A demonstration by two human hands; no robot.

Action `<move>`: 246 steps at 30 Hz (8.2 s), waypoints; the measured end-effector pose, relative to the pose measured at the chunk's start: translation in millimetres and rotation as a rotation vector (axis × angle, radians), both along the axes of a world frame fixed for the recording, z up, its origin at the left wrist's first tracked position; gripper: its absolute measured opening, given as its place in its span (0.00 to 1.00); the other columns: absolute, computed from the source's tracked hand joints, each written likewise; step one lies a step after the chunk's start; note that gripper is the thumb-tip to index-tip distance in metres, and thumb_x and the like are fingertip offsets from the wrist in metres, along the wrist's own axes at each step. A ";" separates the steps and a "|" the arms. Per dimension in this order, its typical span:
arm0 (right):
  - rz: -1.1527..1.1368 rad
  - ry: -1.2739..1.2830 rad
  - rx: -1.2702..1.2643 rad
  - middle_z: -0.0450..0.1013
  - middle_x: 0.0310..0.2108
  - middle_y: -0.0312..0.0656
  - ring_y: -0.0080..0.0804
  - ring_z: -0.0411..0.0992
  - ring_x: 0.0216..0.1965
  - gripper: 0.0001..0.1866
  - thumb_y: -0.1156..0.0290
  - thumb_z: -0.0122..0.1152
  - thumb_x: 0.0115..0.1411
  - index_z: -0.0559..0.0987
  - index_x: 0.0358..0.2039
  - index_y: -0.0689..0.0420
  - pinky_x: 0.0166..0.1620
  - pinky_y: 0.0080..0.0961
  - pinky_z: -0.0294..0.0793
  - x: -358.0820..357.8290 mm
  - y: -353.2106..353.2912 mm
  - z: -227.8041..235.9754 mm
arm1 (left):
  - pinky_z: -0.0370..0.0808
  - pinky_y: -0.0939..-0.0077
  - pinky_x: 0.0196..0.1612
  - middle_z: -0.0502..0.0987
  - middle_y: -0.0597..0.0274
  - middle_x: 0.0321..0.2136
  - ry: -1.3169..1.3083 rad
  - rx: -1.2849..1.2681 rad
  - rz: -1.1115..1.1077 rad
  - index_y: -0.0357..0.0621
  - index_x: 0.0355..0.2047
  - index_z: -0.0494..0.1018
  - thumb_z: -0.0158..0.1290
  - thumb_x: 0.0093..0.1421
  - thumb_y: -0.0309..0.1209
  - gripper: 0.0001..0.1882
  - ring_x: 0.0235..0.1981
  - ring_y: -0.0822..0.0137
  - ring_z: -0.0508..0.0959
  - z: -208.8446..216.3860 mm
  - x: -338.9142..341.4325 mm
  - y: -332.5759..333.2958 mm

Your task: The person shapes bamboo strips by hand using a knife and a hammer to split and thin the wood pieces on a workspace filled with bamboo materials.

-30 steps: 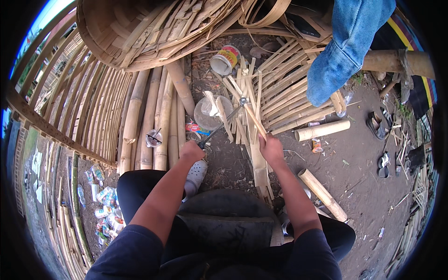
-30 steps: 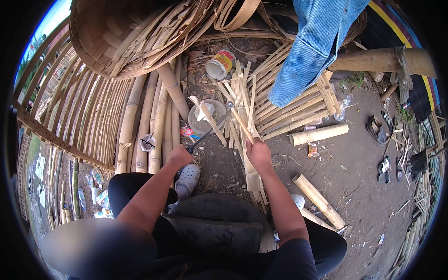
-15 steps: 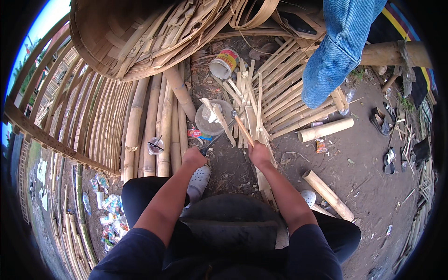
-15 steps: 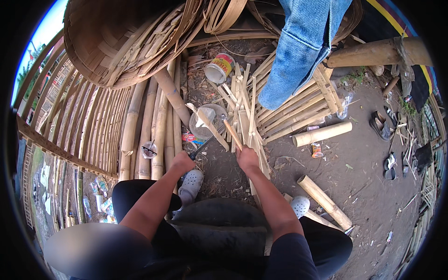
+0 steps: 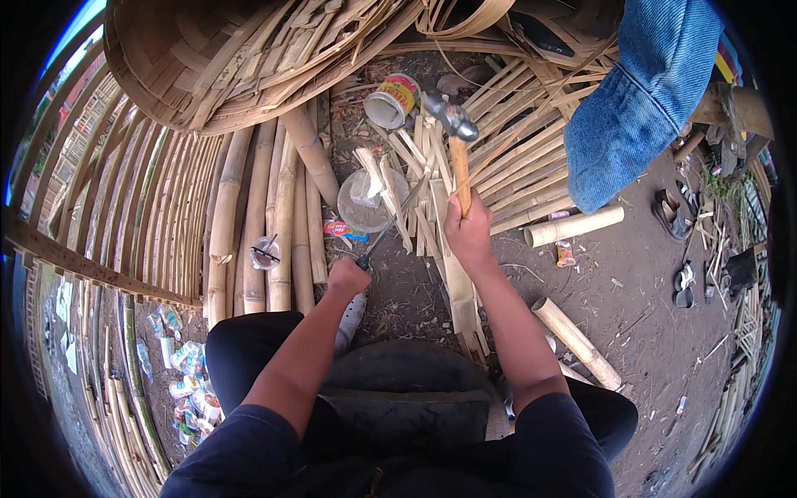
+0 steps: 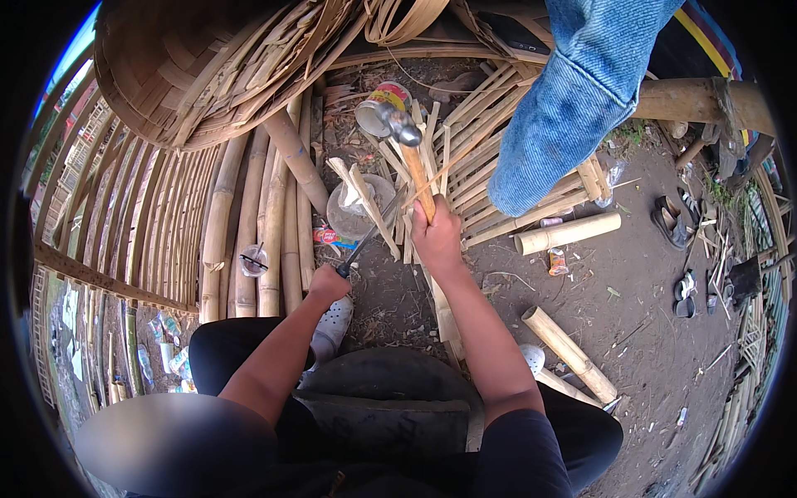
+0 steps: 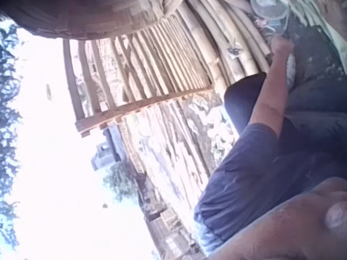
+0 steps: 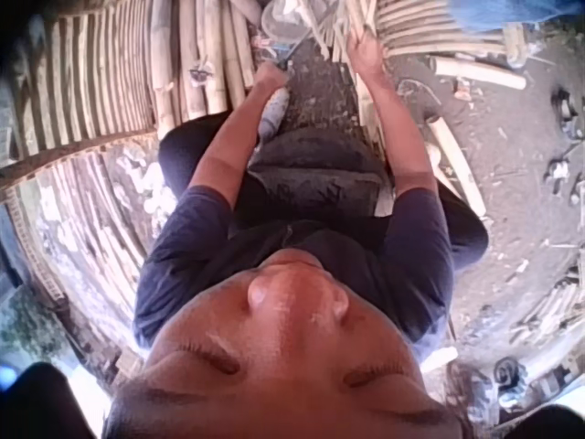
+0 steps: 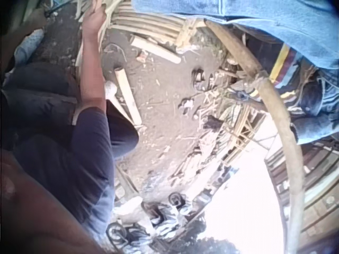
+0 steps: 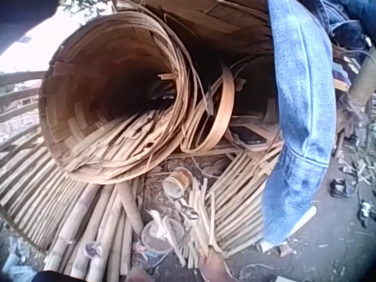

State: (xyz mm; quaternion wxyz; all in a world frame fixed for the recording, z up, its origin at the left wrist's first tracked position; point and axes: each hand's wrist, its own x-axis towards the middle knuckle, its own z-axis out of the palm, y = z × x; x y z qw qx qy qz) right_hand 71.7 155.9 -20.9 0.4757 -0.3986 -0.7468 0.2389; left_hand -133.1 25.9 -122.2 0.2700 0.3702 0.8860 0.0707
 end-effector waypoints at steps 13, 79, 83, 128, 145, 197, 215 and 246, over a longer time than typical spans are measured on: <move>-0.012 -0.267 -0.001 0.70 0.16 0.56 0.54 0.72 0.19 0.18 0.61 0.54 0.62 0.72 0.25 0.64 0.23 0.43 0.70 2.4 16.2 57.8 | 0.73 0.61 0.51 0.76 0.40 0.42 0.002 0.016 0.035 0.34 0.37 0.75 0.54 0.46 0.33 0.19 0.47 0.48 0.77 -27.4 1.4 -13.9; -0.238 -0.225 -0.305 0.70 0.19 0.62 0.61 0.71 0.23 0.24 0.57 0.52 0.63 0.74 0.22 0.69 0.29 0.47 0.68 36.9 -52.2 -92.2 | 0.74 0.62 0.48 0.78 0.44 0.40 -0.033 -0.034 0.042 0.38 0.37 0.78 0.56 0.45 0.37 0.20 0.45 0.51 0.78 -36.5 17.4 -65.1; -0.166 -0.333 -0.445 0.71 0.23 0.64 0.61 0.73 0.29 0.24 0.56 0.50 0.63 0.76 0.25 0.69 0.35 0.47 0.70 41.4 -63.4 -109.0 | 0.74 0.62 0.48 0.78 0.43 0.40 -0.036 -0.016 0.112 0.36 0.36 0.78 0.56 0.45 0.38 0.20 0.45 0.50 0.78 -49.3 16.0 -67.0; 0.082 -0.589 -0.469 0.73 0.24 0.61 0.60 0.73 0.30 0.24 0.54 0.47 0.64 0.77 0.28 0.65 0.36 0.49 0.73 -9.4 -57.2 -154.1 | 0.75 0.65 0.44 0.79 0.41 0.35 -0.135 -0.093 0.155 0.33 0.32 0.78 0.55 0.44 0.35 0.18 0.41 0.51 0.79 -103.6 0.1 -66.9; 0.115 -0.569 -0.445 0.73 0.21 0.60 0.60 0.73 0.27 0.26 0.53 0.49 0.64 0.76 0.25 0.67 0.33 0.49 0.73 -1.2 -57.0 -137.1 | 0.72 0.64 0.51 0.76 0.44 0.45 -0.206 -0.155 0.162 0.35 0.41 0.76 0.56 0.46 0.37 0.24 0.49 0.51 0.75 -90.9 2.9 -60.8; -0.008 -0.537 -0.708 0.74 0.31 0.64 0.61 0.73 0.39 0.31 0.46 0.46 0.63 0.78 0.32 0.68 0.44 0.46 0.70 20.1 -46.9 -145.7 | 0.77 0.68 0.36 0.79 0.50 0.21 -0.167 -0.248 -0.065 0.37 0.20 0.78 0.52 0.44 0.32 0.11 0.28 0.59 0.82 -23.6 -3.4 -25.4; 0.051 -0.613 -0.796 0.74 0.34 0.63 0.60 0.73 0.41 0.31 0.46 0.46 0.63 0.78 0.34 0.67 0.46 0.44 0.70 29.9 -64.2 -151.3 | 0.77 0.64 0.35 0.80 0.48 0.23 -0.072 -0.236 -0.263 0.35 0.24 0.79 0.49 0.45 0.32 0.13 0.28 0.55 0.82 -94.4 -2.8 -44.7; 0.044 -0.433 -0.424 0.71 0.21 0.60 0.58 0.72 0.26 0.26 0.52 0.50 0.64 0.75 0.25 0.67 0.33 0.45 0.70 5.7 -32.0 -103.0 | 0.74 0.64 0.47 0.78 0.39 0.38 -0.144 -0.131 0.077 0.29 0.34 0.77 0.51 0.45 0.34 0.20 0.43 0.48 0.78 -89.9 14.0 -41.1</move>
